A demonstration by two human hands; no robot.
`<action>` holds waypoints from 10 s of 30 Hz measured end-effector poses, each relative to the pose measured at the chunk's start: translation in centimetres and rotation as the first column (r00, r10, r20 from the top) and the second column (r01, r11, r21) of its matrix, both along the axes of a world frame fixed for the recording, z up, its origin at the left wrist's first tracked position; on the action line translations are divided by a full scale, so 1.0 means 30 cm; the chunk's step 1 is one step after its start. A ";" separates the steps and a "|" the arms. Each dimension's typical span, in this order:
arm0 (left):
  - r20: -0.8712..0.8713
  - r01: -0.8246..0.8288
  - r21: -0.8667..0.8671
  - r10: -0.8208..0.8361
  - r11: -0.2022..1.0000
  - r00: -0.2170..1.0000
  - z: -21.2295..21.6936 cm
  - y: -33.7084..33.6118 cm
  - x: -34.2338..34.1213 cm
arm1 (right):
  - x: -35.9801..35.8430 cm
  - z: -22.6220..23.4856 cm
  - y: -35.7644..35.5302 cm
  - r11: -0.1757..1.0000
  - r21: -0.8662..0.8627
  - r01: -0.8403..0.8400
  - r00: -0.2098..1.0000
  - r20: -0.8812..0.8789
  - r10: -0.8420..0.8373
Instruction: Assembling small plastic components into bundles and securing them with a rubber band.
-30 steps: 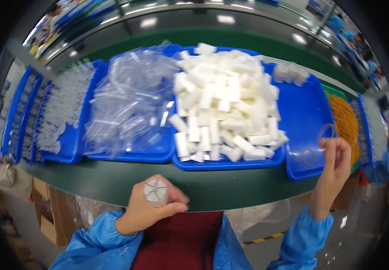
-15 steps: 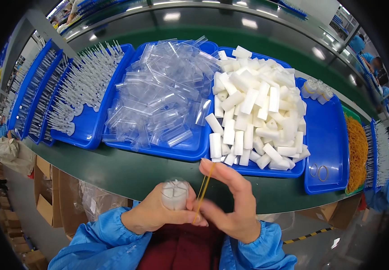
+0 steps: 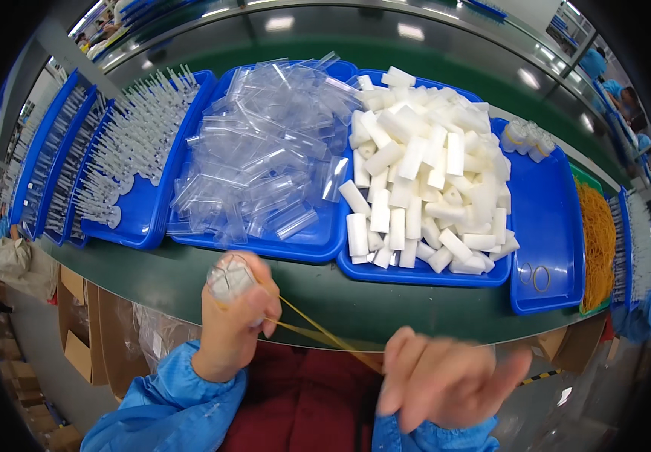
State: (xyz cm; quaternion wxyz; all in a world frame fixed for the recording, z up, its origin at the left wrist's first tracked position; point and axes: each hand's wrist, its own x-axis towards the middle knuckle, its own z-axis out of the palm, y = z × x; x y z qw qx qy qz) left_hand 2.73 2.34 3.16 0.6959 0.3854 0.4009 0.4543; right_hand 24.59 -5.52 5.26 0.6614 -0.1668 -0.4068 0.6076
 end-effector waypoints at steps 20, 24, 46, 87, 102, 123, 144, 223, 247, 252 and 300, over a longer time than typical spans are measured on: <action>-0.259 0.582 0.198 -0.530 0.789 0.807 -0.006 -0.010 -0.026 | -0.010 0.067 0.020 0.975 0.085 -0.204 -0.061 0.993 -0.100; 0.386 0.739 -0.314 -0.631 0.596 0.673 -0.064 -0.023 -0.034 | -0.031 0.064 0.006 0.846 0.405 -0.347 0.166 0.914 -0.369; -0.763 0.658 0.532 -0.035 0.533 0.646 -0.070 -0.036 0.040 | -0.117 -0.049 0.045 0.927 0.288 0.243 0.324 0.876 -0.357; -0.375 0.602 0.434 -0.473 0.670 0.797 -0.116 -0.043 -0.077 | -0.034 -0.099 0.028 0.930 0.342 0.133 0.351 0.861 -0.367; -0.576 0.587 0.554 -0.237 0.590 0.782 -0.044 -0.020 -0.056 | 0.009 -0.064 0.007 0.982 0.180 0.059 0.365 0.911 -0.189; -0.604 0.602 0.593 -0.200 0.535 0.772 -0.035 0.002 -0.047 | 0.008 -0.106 0.005 0.966 0.240 0.101 0.354 0.898 -0.260; -0.669 0.664 0.650 -0.137 0.370 0.731 0.014 -0.010 -0.010 | 0.001 -0.120 -0.034 0.846 -0.500 -0.184 0.951 0.128 0.282; -0.616 0.383 0.779 0.489 0.497 0.617 0.070 0.113 -0.329 | -0.060 -0.021 0.095 0.817 -0.180 0.548 0.664 0.688 -0.293; -0.543 0.406 0.712 0.084 0.573 0.835 -0.090 -0.038 -0.073 | -0.047 -0.086 0.061 0.886 -0.417 0.202 0.838 0.542 0.063; -0.449 0.370 0.807 0.072 0.461 0.891 -0.128 -0.028 -0.096 | -0.071 -0.070 0.064 0.906 -0.403 0.133 0.784 0.601 0.152; -0.689 0.696 0.714 0.267 0.084 0.674 -0.073 -0.029 -0.108 | -0.076 -0.051 0.135 0.914 -0.102 0.394 0.477 0.872 -0.108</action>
